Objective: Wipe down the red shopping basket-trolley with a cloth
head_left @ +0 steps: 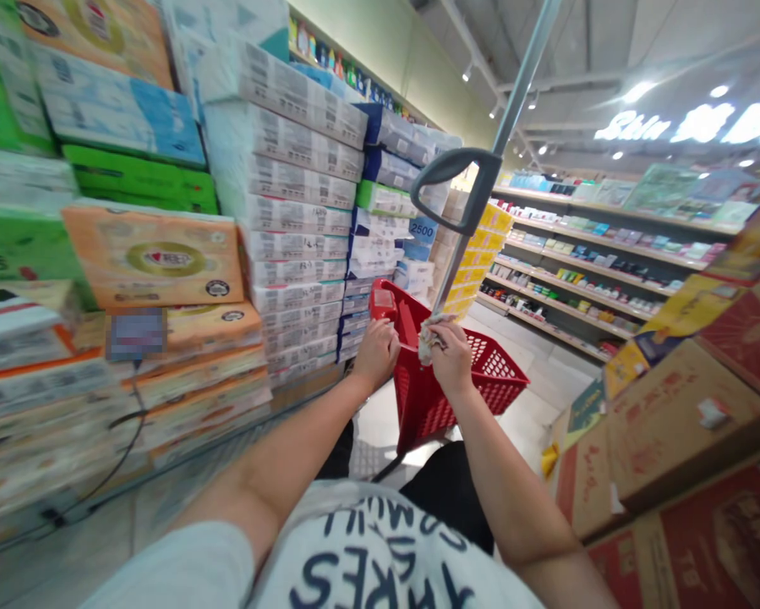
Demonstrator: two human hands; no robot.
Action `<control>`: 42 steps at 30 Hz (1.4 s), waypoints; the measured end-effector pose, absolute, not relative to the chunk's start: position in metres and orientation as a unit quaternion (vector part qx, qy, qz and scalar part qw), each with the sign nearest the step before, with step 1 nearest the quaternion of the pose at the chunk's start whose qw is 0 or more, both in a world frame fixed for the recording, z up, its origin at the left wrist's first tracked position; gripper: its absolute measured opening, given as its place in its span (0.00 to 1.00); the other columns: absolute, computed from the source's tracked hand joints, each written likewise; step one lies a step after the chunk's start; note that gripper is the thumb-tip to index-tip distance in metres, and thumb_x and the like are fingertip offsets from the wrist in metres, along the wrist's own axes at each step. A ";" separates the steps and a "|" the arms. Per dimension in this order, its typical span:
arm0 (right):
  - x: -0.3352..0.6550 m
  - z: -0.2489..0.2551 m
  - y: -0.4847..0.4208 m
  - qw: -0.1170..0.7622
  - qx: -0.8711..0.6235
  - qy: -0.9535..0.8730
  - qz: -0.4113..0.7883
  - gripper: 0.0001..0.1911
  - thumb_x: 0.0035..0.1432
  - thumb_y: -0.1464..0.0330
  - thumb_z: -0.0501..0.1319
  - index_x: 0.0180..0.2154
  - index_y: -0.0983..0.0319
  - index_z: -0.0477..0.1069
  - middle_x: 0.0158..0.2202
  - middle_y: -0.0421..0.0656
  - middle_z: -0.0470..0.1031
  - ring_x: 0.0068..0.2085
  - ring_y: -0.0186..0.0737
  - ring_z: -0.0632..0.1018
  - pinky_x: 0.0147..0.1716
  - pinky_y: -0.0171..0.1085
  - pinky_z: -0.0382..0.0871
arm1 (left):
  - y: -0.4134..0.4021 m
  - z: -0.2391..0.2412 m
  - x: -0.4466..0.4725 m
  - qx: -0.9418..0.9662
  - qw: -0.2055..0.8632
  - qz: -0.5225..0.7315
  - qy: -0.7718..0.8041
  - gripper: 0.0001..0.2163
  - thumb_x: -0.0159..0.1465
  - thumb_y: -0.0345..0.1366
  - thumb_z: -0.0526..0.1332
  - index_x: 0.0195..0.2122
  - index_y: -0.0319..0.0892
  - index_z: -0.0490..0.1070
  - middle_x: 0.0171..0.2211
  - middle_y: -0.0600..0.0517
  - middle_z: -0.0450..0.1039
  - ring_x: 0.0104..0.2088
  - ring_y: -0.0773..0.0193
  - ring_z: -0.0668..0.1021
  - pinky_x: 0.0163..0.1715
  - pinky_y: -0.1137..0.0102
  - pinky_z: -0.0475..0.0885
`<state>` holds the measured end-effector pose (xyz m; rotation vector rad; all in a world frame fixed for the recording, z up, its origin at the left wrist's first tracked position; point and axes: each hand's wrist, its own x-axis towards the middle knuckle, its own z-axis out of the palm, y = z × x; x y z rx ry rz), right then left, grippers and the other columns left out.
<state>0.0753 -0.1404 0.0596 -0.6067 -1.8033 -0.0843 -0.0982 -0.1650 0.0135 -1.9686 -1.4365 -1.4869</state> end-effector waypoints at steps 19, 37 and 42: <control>0.085 0.003 -0.147 0.524 -0.270 -0.808 -0.021 0.17 0.52 0.79 0.54 0.40 0.61 0.75 0.42 0.48 0.75 0.48 0.44 0.73 0.52 0.45 0.68 | -0.162 0.015 -0.102 -0.677 0.148 -0.509 -0.510 0.10 0.66 0.30 0.47 0.33 0.43 0.67 0.35 0.48 0.73 0.53 0.55 0.71 0.60 0.53 0.61; 0.075 -0.016 -0.135 0.502 -0.328 -0.800 0.015 0.16 0.55 0.75 0.53 0.46 0.61 0.68 0.42 0.48 0.74 0.45 0.44 0.75 0.47 0.44 0.70 | -0.157 0.012 -0.120 -0.712 0.138 -0.481 -0.494 0.12 0.67 0.32 0.45 0.35 0.43 0.68 0.39 0.48 0.73 0.54 0.58 0.70 0.61 0.54 0.61; 0.068 -0.028 -0.150 0.513 -0.312 -0.799 -0.033 0.16 0.57 0.76 0.53 0.46 0.61 0.70 0.46 0.50 0.75 0.50 0.45 0.75 0.50 0.46 0.71 | -0.164 0.013 -0.131 -0.704 0.144 -0.495 -0.489 0.13 0.67 0.32 0.44 0.34 0.44 0.67 0.36 0.49 0.73 0.53 0.58 0.71 0.60 0.55 0.62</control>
